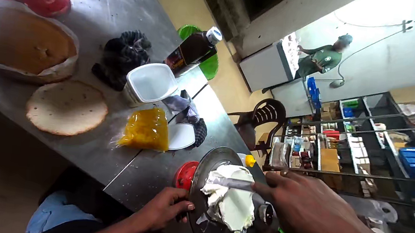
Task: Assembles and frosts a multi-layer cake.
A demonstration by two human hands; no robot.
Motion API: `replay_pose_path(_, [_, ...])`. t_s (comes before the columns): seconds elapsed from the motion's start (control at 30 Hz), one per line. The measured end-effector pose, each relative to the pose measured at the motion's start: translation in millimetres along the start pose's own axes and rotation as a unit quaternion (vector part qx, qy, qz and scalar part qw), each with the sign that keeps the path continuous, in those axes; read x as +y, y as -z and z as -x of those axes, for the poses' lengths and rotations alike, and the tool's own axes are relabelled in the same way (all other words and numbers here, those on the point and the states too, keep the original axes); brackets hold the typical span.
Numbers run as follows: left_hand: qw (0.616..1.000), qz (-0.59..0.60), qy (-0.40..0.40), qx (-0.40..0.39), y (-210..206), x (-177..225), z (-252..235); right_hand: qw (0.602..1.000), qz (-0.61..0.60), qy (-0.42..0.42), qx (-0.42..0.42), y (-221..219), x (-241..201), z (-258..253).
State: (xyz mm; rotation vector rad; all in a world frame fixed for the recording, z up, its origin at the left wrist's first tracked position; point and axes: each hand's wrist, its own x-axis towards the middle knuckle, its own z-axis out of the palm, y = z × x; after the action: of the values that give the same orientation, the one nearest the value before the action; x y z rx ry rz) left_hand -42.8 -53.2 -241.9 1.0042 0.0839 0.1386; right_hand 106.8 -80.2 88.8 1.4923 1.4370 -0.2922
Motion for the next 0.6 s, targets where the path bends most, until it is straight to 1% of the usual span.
replay_pose_path(0.07, [1.0, -0.002, 0.01, -0.005, 1, 1, 0, 0.999, 0.012, 0.025, 0.025, -1, -3, 2])
replay_pose_path(0.13, [1.0, 0.006, 0.019, -0.016, 0, -2, 0, 0.997, 0.035, 0.022, 0.071, -6, 1, 0])
replay_pose_path(0.17, [1.0, 0.007, 0.022, -0.021, -1, -3, 1, 0.997, 0.035, 0.011, 0.071, -9, 5, -2])
replay_pose_path(0.2, [0.999, 0.005, 0.023, -0.025, -2, -4, 2, 0.998, 0.024, 0.0, 0.052, -9, 7, -2])
replay_pose_path(0.3, [0.999, -0.005, 0.02, -0.032, -1, -5, 1, 0.999, -0.046, -0.005, -0.024, 1, 7, 9])
replay_pose_path(0.33, [0.999, -0.006, 0.025, -0.035, -1, -5, 2, 0.998, -0.054, -0.005, -0.018, 4, 9, 16])
replay_pose_path(0.4, [0.998, -0.01, 0.036, -0.042, -3, -6, 2, 0.998, -0.053, -0.013, 0.03, 7, 19, 27])
replay_pose_path(0.47, [0.998, -0.019, 0.044, -0.048, -5, -6, 3, 0.998, -0.041, -0.037, 0.042, 8, 25, 27])
replay_pose_path(0.53, [0.997, -0.025, 0.045, -0.049, -6, -7, 3, 0.997, -0.035, -0.07, 0.003, 9, 20, 16])
replay_pose_path(0.6, [0.998, -0.028, 0.039, -0.047, -8, -8, 4, 0.994, -0.054, -0.08, -0.059, 9, 9, 4])
